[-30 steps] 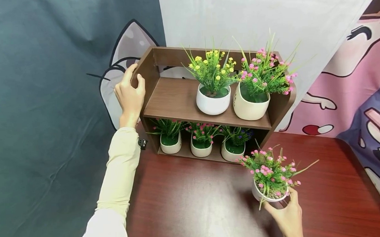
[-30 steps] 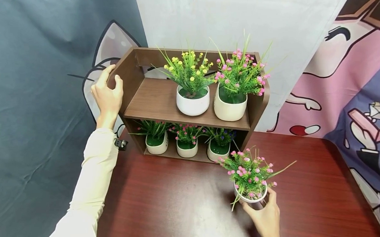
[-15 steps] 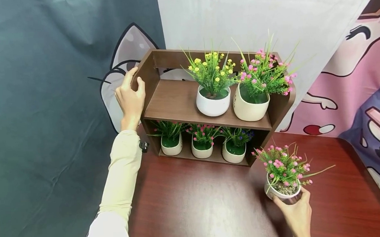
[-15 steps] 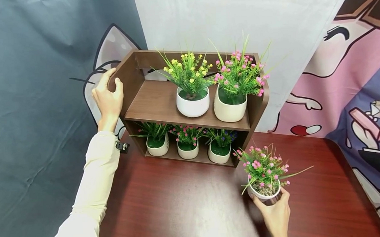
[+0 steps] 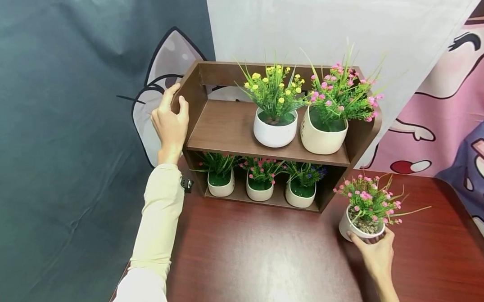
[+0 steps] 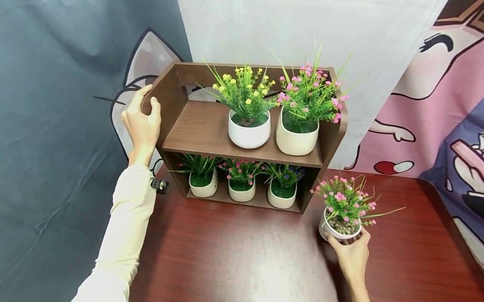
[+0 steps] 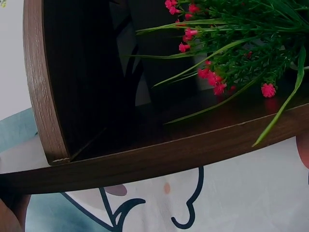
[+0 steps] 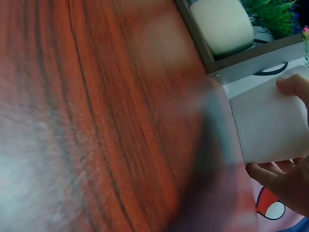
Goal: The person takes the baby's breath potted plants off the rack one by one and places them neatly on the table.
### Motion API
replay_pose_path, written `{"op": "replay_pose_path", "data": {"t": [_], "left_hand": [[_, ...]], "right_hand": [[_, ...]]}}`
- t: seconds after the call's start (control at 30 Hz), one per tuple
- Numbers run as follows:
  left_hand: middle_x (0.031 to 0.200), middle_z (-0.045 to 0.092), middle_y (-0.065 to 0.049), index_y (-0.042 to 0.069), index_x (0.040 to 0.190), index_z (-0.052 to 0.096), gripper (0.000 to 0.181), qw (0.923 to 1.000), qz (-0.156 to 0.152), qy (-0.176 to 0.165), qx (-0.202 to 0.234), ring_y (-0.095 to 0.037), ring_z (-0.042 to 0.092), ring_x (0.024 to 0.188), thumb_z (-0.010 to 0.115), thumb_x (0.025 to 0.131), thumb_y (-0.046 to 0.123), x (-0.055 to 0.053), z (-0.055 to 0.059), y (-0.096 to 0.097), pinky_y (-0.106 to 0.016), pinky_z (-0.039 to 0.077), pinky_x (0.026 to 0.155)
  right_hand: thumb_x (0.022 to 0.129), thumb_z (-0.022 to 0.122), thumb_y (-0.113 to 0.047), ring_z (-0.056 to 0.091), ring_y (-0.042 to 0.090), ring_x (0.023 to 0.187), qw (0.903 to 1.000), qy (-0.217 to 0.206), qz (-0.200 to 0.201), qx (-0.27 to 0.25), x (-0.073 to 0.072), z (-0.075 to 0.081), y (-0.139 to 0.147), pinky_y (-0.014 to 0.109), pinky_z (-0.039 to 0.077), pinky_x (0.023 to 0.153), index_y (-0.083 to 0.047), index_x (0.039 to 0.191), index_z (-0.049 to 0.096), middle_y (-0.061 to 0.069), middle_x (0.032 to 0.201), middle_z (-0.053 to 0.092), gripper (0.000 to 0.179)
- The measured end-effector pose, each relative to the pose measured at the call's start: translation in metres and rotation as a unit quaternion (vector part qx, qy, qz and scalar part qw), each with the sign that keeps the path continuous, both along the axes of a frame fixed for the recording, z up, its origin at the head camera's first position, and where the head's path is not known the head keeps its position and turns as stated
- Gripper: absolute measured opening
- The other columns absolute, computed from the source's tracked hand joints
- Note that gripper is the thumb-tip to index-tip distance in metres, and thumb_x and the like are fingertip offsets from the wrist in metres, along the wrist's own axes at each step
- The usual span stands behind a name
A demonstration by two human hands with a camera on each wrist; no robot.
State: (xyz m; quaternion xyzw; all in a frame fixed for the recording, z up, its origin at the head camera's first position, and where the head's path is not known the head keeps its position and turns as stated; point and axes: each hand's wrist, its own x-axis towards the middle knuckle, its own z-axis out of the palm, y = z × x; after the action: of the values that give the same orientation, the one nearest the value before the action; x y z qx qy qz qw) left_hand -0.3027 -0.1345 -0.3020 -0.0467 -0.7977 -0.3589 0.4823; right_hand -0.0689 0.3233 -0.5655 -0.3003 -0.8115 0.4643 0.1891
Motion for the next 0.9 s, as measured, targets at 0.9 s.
{"op": "replay_pose_path", "data": {"t": [0.9], "left_hand": [[0.099, 0.063, 0.005, 0.023, 0.107, 0.061, 0.028, 0.9996, 0.008, 0.016, -0.022, -0.019, 0.025, 0.037, 0.047, 0.083, 0.025, -0.002, 0.000, -0.001, -0.031, 0.021, 0.045]], "right_hand": [[0.059, 0.076, -0.033, 0.043, 0.030, 0.105, 0.9995, 0.024, 0.016, 0.008, -0.062, 0.021, -0.018, 0.040, 0.029, 0.084, -0.007, 0.125, 0.023, 0.017, 0.117, 0.044, 0.088]]}}
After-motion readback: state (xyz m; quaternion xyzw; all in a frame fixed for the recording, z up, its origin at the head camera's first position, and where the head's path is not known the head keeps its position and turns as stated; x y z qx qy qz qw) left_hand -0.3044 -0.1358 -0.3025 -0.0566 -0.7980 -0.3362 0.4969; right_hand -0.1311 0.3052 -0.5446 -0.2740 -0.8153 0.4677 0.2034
